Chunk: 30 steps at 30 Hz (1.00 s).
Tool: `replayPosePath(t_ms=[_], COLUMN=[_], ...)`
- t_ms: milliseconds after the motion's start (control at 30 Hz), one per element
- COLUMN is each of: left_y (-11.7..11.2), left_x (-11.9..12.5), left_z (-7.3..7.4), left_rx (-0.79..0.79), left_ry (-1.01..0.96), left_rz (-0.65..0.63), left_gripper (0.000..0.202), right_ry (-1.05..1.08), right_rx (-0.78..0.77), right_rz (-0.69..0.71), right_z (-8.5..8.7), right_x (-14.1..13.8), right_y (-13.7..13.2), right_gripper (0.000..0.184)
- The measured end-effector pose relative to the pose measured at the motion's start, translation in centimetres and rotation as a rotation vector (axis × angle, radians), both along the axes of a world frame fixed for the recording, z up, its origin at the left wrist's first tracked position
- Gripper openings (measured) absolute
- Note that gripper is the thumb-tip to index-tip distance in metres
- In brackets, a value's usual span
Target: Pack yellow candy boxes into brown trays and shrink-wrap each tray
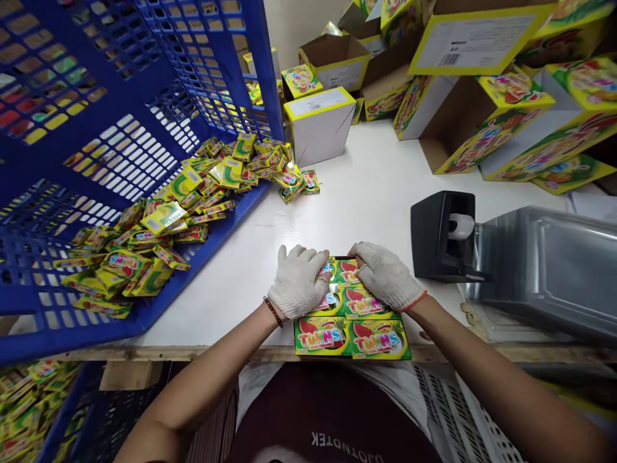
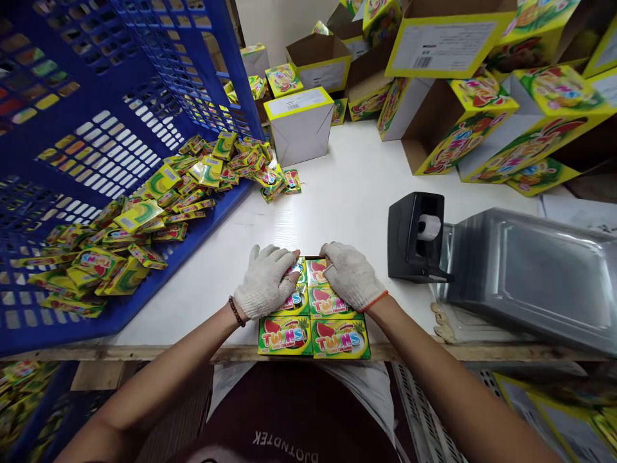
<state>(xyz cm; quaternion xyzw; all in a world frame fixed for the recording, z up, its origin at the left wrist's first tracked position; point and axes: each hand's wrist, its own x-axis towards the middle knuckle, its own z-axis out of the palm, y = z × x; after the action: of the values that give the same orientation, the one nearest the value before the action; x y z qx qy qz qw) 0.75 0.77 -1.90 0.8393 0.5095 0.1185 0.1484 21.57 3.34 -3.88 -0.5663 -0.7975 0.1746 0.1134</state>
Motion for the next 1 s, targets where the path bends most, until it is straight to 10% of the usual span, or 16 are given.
replayPosePath(t_ms=[400, 667, 1000], left_y=[-2.4, -2.5, -5.5], left_x=[1.4, 0.8, 0.6], left_z=[0.7, 0.8, 0.8], left_rx=[0.162, 0.079, 0.039], left_ry=[0.207, 0.21, 0.261], left_rz=[-0.25, -0.362, -0.396], left_gripper=[0.075, 0.121, 0.095], right_ry=[-0.12, -0.093, 0.144], right_rx=[0.328, 0.376, 0.307], right_rz=[0.414, 0.329, 0.388], right_z=[0.3, -1.4, -0.4], right_x=[2.6, 2.0, 2.8], right_y=[-11.5, -11.5, -11.4], right_gripper=[0.089, 0.086, 0.091])
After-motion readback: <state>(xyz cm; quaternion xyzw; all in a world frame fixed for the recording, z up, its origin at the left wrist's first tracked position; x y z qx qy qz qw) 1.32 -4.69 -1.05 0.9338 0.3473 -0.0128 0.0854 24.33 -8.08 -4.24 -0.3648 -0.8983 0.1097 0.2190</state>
